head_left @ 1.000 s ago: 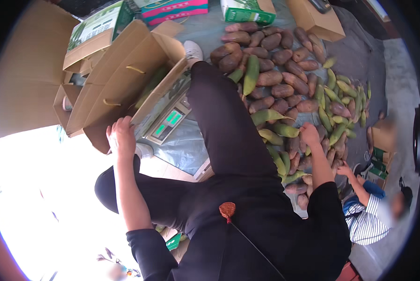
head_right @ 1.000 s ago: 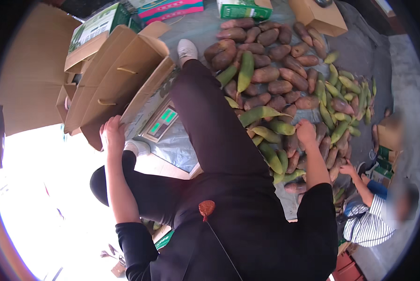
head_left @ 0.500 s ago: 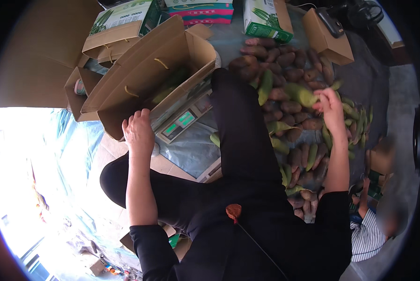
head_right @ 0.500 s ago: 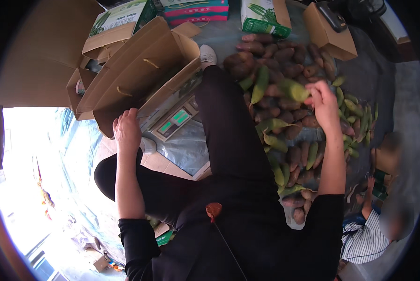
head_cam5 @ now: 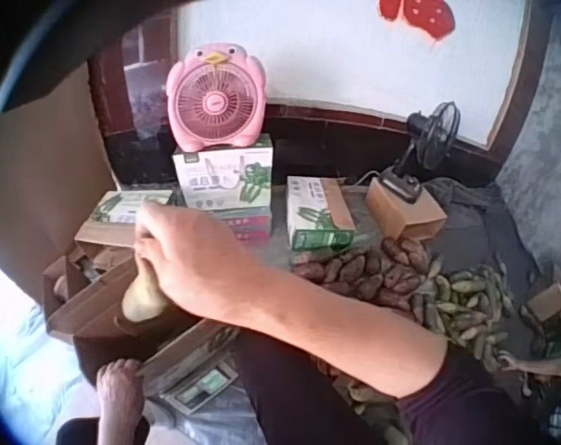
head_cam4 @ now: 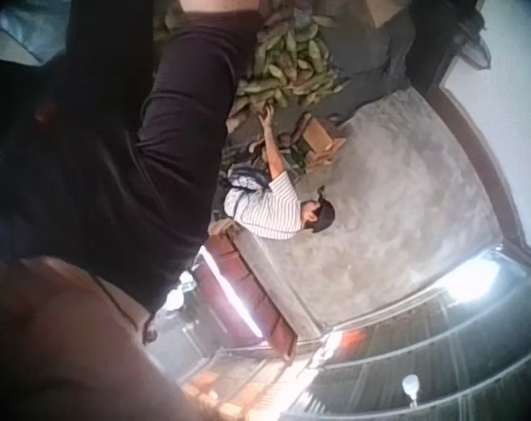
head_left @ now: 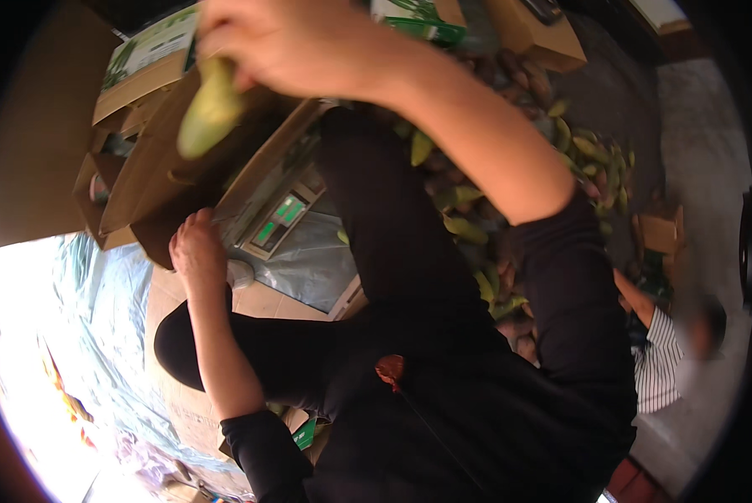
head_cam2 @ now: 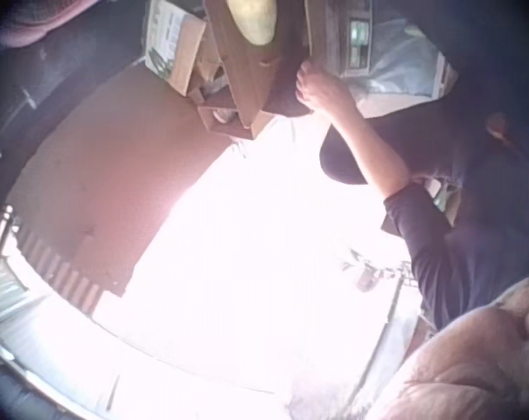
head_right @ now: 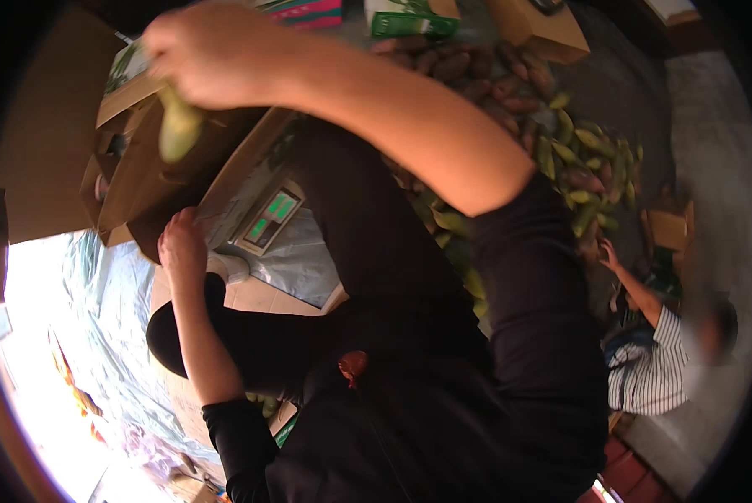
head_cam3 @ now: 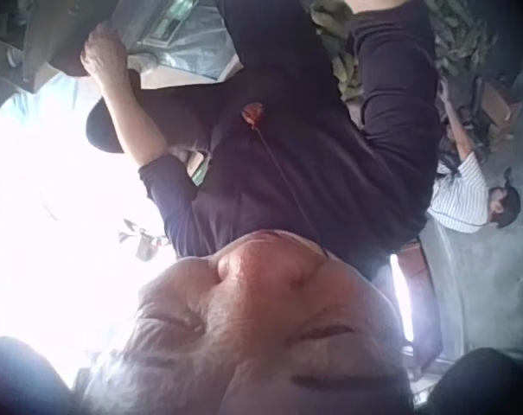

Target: Packing fresh vegetables from a pile on the floor into cardboard boxes and weighing them on a digital scale.

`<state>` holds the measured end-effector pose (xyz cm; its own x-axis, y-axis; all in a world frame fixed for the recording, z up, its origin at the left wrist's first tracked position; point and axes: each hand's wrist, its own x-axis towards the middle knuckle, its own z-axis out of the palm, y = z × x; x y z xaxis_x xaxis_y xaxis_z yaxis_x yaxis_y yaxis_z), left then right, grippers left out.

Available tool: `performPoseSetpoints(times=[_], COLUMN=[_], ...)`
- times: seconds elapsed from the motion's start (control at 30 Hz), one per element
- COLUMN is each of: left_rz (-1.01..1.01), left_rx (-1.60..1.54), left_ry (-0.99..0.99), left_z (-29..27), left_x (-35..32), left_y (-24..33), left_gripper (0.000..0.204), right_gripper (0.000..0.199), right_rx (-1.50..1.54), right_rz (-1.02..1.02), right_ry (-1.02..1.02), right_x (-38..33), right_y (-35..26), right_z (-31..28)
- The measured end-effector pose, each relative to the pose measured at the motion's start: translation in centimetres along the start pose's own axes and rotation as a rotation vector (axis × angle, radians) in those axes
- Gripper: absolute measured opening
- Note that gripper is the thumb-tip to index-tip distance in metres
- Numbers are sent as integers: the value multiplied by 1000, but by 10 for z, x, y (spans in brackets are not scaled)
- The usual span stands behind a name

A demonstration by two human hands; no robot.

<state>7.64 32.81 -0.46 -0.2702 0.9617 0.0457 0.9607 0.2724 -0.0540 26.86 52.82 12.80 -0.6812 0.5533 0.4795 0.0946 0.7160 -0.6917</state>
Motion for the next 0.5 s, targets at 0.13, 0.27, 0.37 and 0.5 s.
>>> performPoseSetpoints(times=[0.13,0.27,0.37,0.5], left_rz=[-19,-26,4,-14], left_rx=[-109,-78,-84,-73], left_ry=[-78,-128,-90,-116], left_z=[3,2,9,15], left_x=[6,6,8,10], left_y=[12,6,10,10], left_gripper=[25,25,26,28], right_gripper=[29,31,25,22], right_rx=[107,184,7,-18], right_rz=[92,108,240,727], right_ry=[-55,-67,-56,22], right_x=[-9,-40,-106,-231], right_y=[7,47,83,130], right_z=[29,-7,-58,-93])
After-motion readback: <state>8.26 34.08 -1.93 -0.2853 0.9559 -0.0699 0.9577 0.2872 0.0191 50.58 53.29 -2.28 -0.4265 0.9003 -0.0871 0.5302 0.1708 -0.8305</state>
